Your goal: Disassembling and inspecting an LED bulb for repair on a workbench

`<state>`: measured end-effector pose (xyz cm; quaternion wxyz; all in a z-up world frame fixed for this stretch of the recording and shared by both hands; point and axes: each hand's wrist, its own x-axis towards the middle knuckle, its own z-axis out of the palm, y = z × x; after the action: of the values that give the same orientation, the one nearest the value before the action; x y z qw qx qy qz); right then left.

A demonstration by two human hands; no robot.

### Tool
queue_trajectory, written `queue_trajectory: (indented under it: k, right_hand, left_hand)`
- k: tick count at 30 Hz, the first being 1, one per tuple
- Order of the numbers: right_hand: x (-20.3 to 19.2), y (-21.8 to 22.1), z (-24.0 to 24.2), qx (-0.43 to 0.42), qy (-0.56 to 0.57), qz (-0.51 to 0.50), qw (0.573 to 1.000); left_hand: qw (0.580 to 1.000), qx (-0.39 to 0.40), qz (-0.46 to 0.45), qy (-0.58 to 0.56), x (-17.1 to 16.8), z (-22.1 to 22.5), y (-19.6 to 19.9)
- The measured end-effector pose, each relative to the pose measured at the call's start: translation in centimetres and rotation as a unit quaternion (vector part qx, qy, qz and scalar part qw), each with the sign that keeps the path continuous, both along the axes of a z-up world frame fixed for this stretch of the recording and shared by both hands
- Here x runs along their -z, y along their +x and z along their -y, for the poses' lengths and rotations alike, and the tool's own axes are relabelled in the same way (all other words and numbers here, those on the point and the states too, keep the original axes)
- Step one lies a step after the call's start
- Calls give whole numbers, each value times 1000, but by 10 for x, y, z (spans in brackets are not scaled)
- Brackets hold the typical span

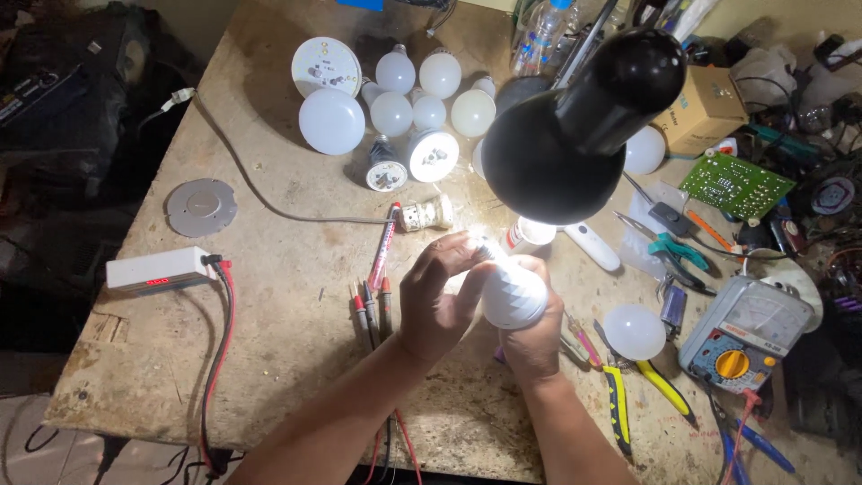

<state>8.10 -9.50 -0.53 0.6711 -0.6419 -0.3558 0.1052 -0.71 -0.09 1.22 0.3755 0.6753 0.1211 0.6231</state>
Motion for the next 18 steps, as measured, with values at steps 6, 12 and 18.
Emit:
queue_trajectory:
  k: [6,12,18]
  right_hand:
    - [58,4,-7,62,-12,-52,997]
    - [23,-5,-12,94,-74,-80,990]
    - [-5,-18,-26,84,-73,-94,989]
  left_hand:
    - [988,50,-73,-130,10,16,7]
    - [959,99,-120,-239,11,22,9]
    - [948,49,-126,-289,35,8,13]
